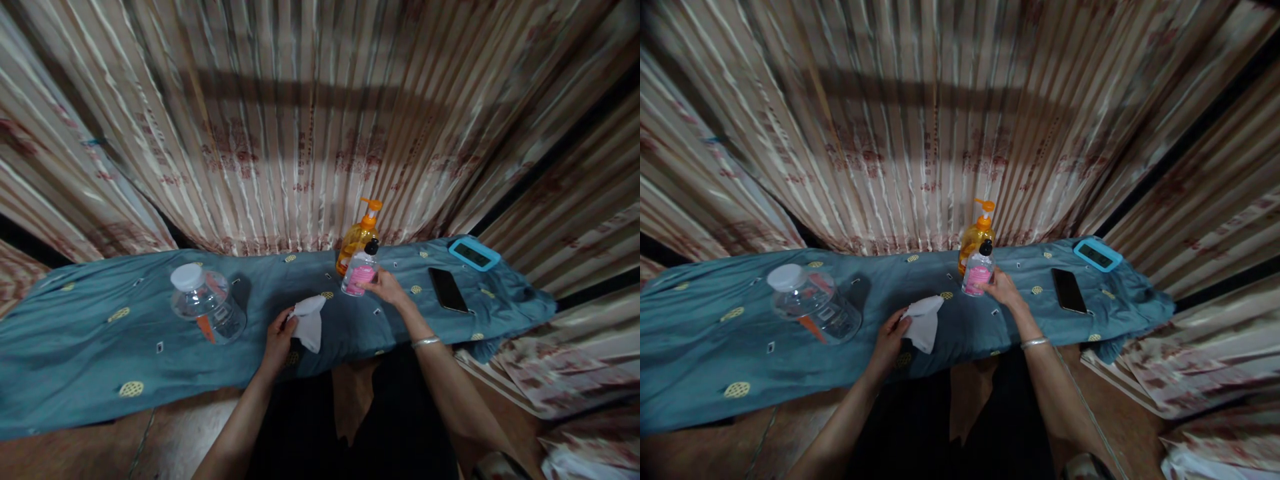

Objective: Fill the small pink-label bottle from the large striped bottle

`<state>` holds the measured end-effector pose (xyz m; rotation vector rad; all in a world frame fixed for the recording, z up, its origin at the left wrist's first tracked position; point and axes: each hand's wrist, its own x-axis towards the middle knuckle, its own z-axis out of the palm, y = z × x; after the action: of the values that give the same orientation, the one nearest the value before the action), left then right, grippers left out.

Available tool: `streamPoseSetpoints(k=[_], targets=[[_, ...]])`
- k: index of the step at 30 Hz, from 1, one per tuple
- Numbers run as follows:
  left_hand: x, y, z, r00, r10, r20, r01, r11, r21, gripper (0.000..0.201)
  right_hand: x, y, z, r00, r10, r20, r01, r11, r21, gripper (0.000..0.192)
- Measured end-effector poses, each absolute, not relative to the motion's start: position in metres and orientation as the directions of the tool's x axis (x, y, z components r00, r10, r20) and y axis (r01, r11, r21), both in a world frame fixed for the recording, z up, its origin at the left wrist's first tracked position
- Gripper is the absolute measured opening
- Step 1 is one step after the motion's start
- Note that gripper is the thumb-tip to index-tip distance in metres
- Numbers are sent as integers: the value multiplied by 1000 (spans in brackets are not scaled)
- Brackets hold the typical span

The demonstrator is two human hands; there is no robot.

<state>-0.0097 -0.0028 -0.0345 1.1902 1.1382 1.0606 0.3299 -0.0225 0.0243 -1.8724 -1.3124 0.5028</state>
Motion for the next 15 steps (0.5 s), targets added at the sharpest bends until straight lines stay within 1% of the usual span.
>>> streamPoseSetpoints(k=[3, 6, 8, 11, 15], targets=[[-8, -8, -27, 96, 975, -198, -207, 215, 954, 64, 315, -48, 28, 458, 886, 67, 519, -206, -830, 40], [-4, -18, -16, 157, 962, -224, -286, 262, 922, 64, 278, -79, 24, 470, 880, 63, 398, -148, -905, 48], [1, -26, -9, 216, 958, -190, -301, 250, 920, 61, 240, -95, 16, 414, 909, 50, 279, -75, -957, 52], [10, -38, 1, 253, 963, -98, -326, 180, 928, 55, 179, -104, 0, 310, 951, 19, 47, 5, -999, 50], [4, -49, 11, 307, 950, 59, -244, 19, 970, 45, 127, -93, -17, 229, 973, -40, -258, 21, -966, 42]])
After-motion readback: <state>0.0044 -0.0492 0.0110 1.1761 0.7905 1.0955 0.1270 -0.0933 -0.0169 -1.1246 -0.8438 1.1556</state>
